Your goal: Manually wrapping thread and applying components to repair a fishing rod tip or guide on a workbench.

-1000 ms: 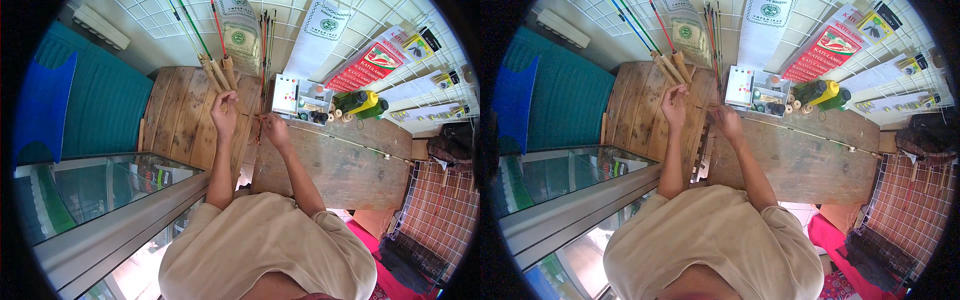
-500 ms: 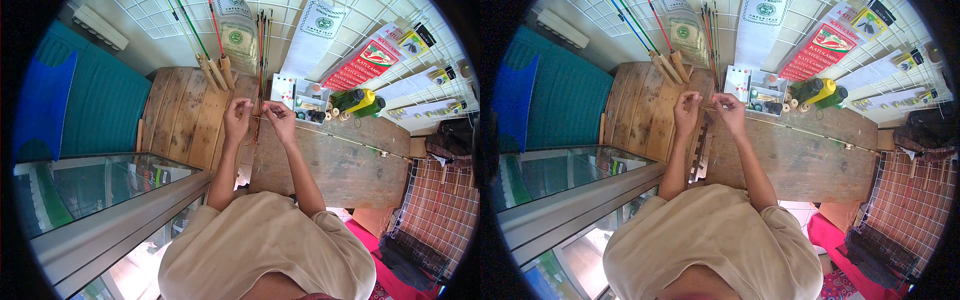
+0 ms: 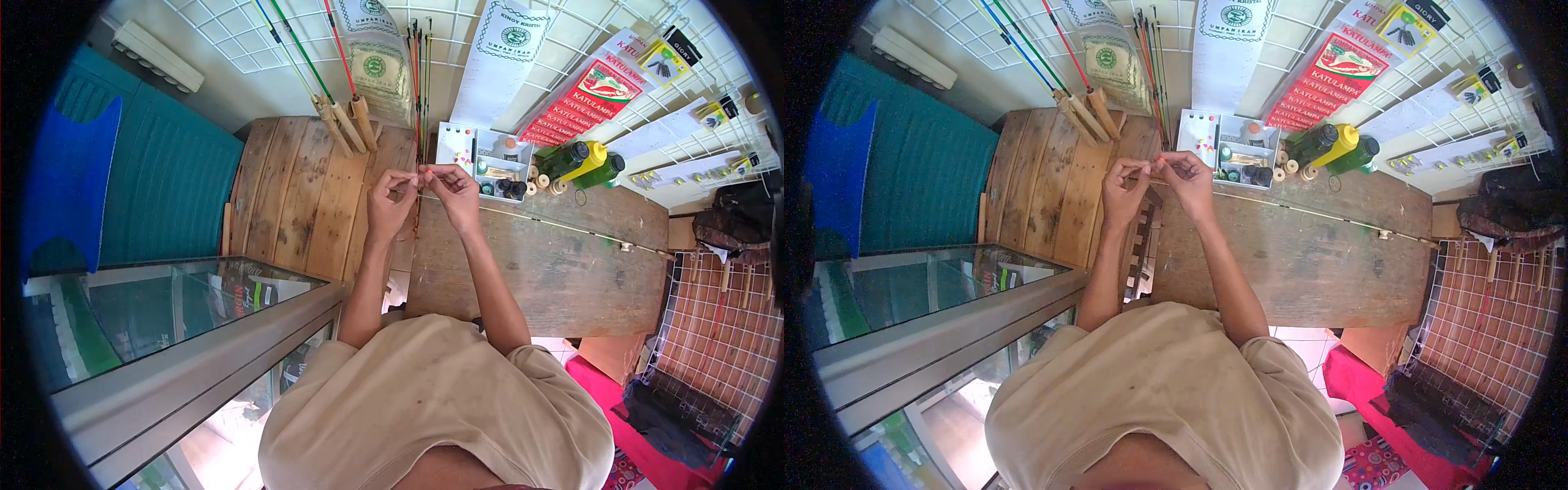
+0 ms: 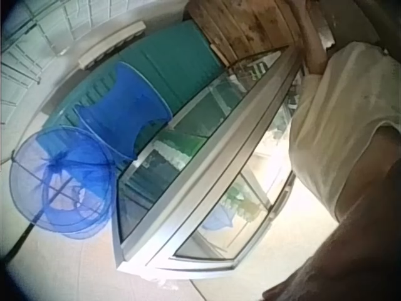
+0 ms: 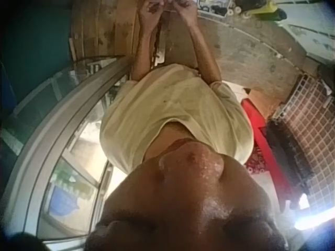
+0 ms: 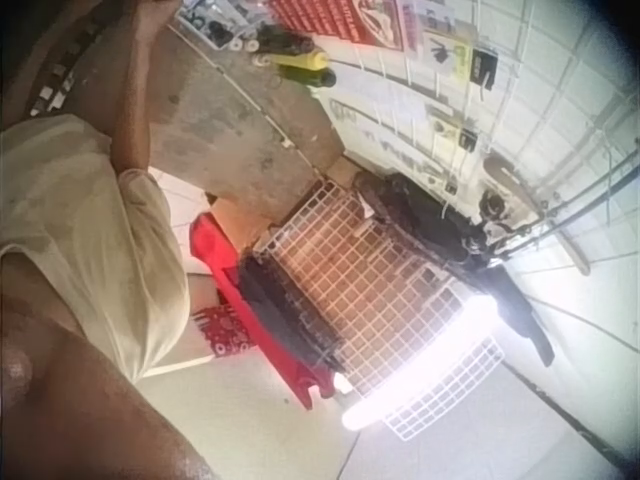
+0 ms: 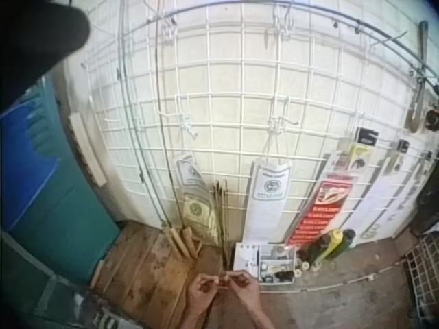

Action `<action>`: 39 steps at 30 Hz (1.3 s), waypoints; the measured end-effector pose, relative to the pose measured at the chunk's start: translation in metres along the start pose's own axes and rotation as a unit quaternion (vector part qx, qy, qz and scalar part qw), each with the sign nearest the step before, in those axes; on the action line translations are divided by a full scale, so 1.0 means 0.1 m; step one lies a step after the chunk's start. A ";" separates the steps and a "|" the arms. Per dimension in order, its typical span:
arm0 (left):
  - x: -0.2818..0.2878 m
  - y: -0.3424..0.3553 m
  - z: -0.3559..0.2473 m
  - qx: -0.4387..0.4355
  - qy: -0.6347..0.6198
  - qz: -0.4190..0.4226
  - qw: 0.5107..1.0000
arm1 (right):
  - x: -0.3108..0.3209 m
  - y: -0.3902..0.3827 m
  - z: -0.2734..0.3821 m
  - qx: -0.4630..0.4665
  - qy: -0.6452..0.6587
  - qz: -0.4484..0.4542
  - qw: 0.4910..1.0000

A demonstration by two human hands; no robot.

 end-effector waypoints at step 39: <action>-0.07 -0.02 -0.32 -0.074 0.166 -0.019 0.983 | 0.09 -0.15 0.31 0.041 -0.053 -0.023 0.998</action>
Point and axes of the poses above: each hand's wrist, its own y-axis towards the middle knuckle, its own x-axis out of the back of the hand, z = x × y, the point moved 6 cm from there along y, towards the middle knuckle, and after that the axes turned 9 degrees about y, right-handed, at the moved point
